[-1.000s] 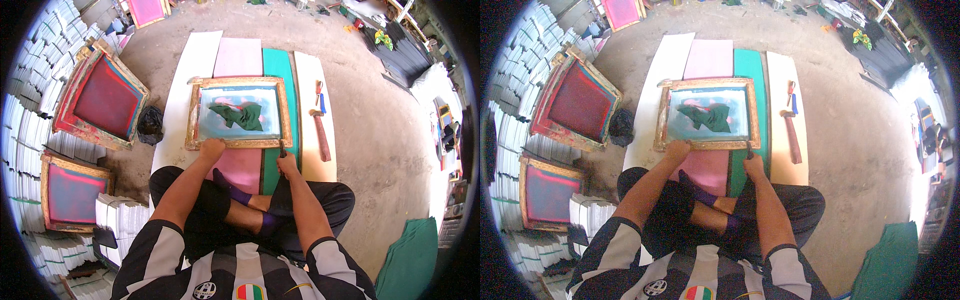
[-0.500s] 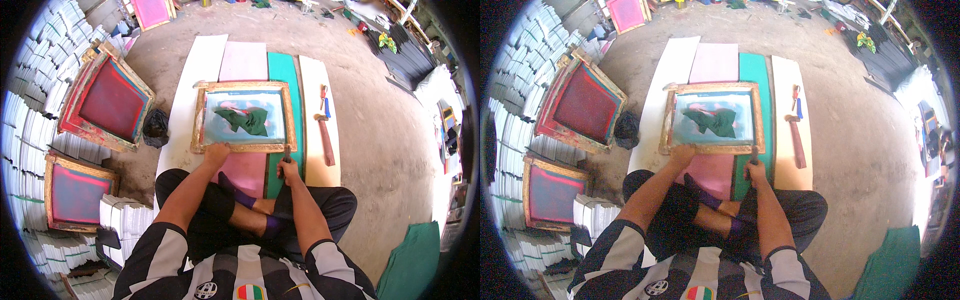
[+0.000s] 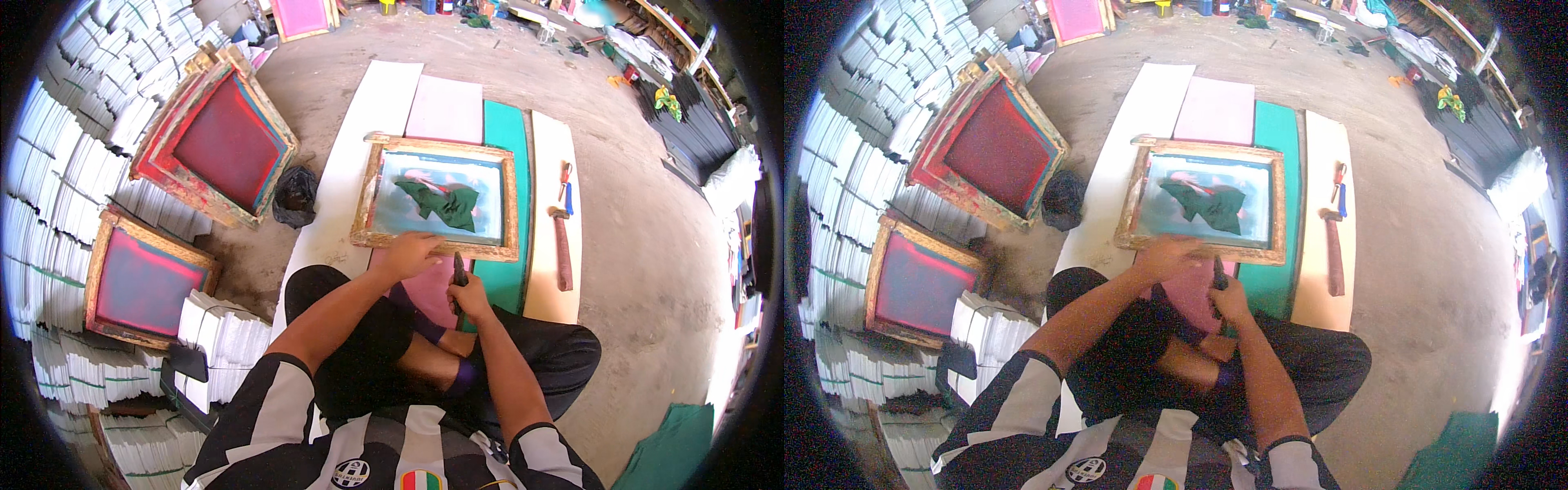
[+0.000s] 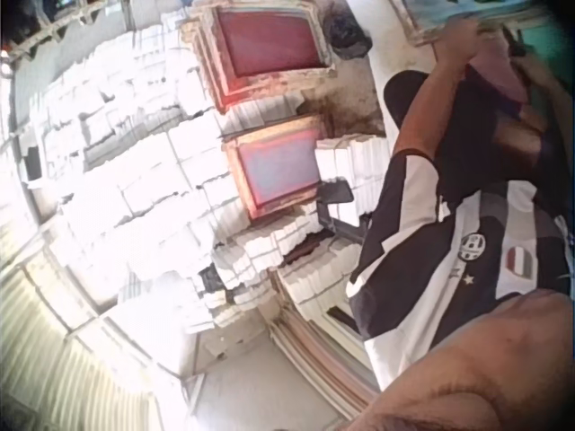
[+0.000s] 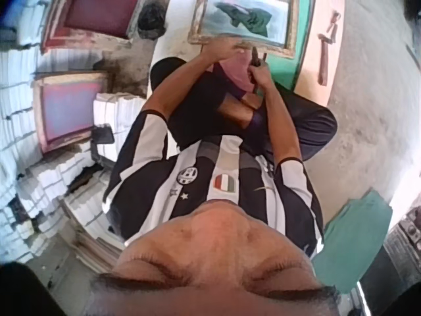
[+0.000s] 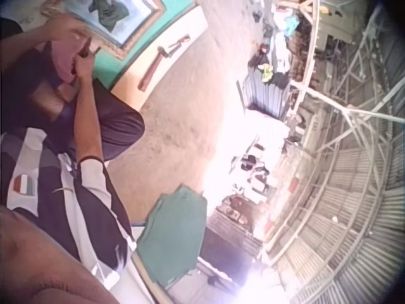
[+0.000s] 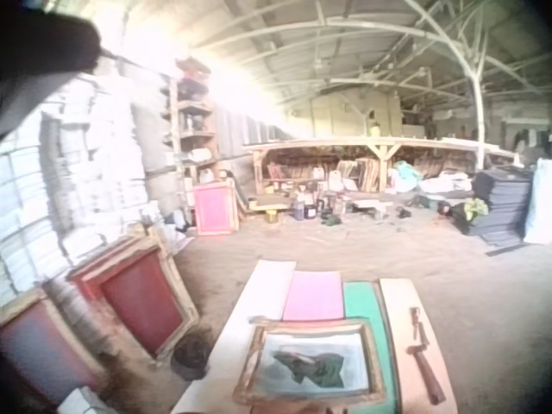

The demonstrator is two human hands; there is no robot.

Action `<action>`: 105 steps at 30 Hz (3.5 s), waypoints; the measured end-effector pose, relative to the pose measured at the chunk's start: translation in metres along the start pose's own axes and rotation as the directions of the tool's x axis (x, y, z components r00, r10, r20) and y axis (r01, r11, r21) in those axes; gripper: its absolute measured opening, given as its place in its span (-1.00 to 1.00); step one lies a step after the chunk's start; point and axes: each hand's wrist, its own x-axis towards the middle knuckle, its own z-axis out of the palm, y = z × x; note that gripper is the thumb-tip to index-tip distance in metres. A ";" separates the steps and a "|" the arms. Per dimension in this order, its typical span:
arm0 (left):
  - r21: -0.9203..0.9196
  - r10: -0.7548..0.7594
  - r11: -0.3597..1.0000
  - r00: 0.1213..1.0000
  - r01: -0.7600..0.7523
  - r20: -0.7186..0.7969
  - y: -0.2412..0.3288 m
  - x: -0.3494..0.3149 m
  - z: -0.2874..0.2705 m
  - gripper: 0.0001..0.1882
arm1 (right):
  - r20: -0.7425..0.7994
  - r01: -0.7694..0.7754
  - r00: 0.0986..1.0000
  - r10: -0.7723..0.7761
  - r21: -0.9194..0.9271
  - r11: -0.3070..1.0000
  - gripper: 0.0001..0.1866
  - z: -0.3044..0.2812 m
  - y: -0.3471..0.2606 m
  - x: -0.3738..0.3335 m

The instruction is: The person sits cross-legged on the floor and uses a small knife to cut a green fabric piece placed inside a wooden frame. The person repeatedly trims the edges of the fabric along the frame's inner border.

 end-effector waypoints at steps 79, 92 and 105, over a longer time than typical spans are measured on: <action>0.570 -0.147 0.821 0.978 0.039 0.145 -0.051 0.007 0.020 -0.90 | -0.482 -0.307 0.874 0.067 -0.440 0.843 -0.84 -0.095 0.044 0.045; 0.323 -0.066 0.946 0.994 0.034 0.091 -0.028 -0.004 0.009 -0.71 | -0.042 -0.115 0.993 0.113 -0.046 0.992 -0.88 -0.032 0.006 0.009; 0.159 -0.014 0.987 0.997 0.001 0.081 -0.022 -0.014 -0.002 -0.78 | 0.180 -0.064 0.980 0.085 -0.120 0.991 -0.80 0.040 -0.033 -0.006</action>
